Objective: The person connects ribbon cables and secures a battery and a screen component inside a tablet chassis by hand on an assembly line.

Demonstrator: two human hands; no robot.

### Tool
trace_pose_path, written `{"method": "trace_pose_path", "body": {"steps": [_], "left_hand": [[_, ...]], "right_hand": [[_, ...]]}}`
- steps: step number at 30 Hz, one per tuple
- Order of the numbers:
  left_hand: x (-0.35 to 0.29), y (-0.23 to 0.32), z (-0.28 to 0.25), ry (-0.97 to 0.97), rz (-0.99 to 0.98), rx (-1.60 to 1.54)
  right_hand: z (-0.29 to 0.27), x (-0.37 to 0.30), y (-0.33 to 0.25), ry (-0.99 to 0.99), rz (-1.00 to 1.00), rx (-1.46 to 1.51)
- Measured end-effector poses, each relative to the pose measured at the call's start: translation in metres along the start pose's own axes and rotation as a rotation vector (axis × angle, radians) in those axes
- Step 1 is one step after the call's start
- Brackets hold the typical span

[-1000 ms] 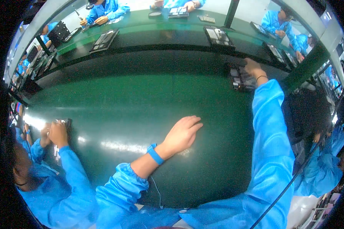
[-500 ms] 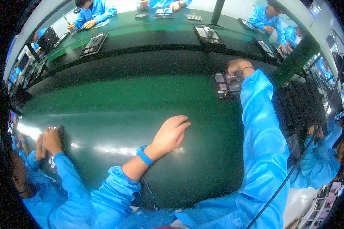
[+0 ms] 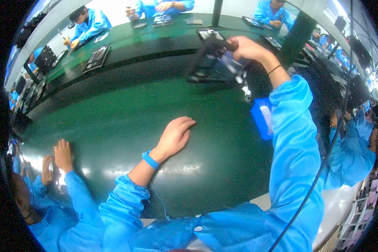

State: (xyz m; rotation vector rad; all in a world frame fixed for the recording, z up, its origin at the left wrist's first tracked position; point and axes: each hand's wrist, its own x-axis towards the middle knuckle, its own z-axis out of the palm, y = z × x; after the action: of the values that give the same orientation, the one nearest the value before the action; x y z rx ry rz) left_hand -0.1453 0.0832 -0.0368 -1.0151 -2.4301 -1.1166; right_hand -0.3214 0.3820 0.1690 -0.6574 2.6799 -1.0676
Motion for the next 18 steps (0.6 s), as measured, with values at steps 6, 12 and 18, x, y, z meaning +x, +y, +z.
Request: {"method": "trace_pose_path", "body": {"steps": [6,12,18], "left_hand": [[-0.014,0.014,-0.013,0.118,-0.171,-0.154],[-0.046,0.069,-0.031,0.082,-0.228,-0.549],[-0.095,0.108,-0.025,0.025,-0.567,-0.432]], "right_hand": [[0.055,-0.046,-0.056,0.344,-0.16,0.653],[0.17,-0.099,-0.04,0.48,0.086,1.021],[0.232,-0.144,-0.023,0.349,0.215,1.241]]}}
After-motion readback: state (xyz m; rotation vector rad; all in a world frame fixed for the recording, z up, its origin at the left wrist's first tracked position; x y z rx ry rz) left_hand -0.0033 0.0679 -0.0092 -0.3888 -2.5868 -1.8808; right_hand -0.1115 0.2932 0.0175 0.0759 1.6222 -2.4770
